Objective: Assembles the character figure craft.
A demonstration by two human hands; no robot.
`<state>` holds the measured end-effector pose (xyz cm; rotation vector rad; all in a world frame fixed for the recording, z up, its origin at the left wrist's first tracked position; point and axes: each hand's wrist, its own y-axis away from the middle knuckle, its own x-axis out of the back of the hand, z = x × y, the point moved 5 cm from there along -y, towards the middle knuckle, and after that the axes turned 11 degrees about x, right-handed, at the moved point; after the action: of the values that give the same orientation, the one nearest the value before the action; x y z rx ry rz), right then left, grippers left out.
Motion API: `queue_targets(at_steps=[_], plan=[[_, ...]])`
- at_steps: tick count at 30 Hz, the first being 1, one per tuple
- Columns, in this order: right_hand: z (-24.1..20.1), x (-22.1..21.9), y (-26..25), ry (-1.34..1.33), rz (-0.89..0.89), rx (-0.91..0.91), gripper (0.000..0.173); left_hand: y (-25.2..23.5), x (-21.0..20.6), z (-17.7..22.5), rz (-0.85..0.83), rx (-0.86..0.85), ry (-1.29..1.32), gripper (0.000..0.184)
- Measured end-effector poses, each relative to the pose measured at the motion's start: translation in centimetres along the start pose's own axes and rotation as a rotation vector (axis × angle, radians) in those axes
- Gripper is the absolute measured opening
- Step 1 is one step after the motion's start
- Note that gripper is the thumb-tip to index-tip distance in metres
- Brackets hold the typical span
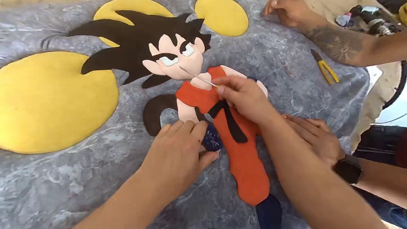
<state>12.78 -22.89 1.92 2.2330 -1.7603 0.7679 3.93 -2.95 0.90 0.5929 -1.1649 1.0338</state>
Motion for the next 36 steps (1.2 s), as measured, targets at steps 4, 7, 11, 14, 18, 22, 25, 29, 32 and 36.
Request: queue_targets(at_steps=[4, 7, 11, 14, 18, 22, 25, 29, 32, 36], plan=[[1.2, -1.0, 1.1, -0.222, 0.203, 0.03, 0.027, 0.1, -0.3, 1.0, -0.037, -0.059, 0.013, 0.058], [1.2, -0.7, 0.5, -0.202, 0.216, -0.001, 0.025, -0.3, 1.7, 0.0, 0.097, 0.051, 0.187, 0.027], [1.5, -0.8, 0.7, -0.206, 0.193, -0.019, 0.024, 0.5, 2.9, -2.3, -0.024, 0.38, 0.267, 0.023], [1.7, -0.5, 0.6, -0.171, 0.188, -0.028, 0.023, 0.3, 2.8, -2.2, -0.047, 0.277, 0.235, 0.026], [1.9, -0.4, 0.6, -0.159, 0.175, -0.043, 0.022, 1.1, 3.4, -2.1, -0.213, 0.131, 0.072, 0.039], [1.7, -0.4, 0.6, -0.13, 0.178, -0.071, 0.02, 1.3, 3.4, -1.9, -0.154, 0.102, -0.038, 0.035], [1.5, -0.4, 0.7, -0.104, 0.172, -0.093, 0.02, 1.7, 3.7, -1.1, -0.198, 0.088, -0.014, 0.034], [1.4, -0.5, 0.7, -0.083, 0.165, -0.106, 0.019, 2.1, 2.2, 0.2, -0.062, 0.121, -0.018, 0.024], [1.3, -0.5, 0.7, -0.063, 0.157, -0.113, 0.019, 1.9, 1.1, 0.3, 0.029, 0.14, -0.008, 0.023], [1.2, -0.5, 0.8, -0.048, 0.145, -0.114, 0.02, 1.9, 0.7, 0.2, 0.015, 0.137, 0.0, 0.023]])
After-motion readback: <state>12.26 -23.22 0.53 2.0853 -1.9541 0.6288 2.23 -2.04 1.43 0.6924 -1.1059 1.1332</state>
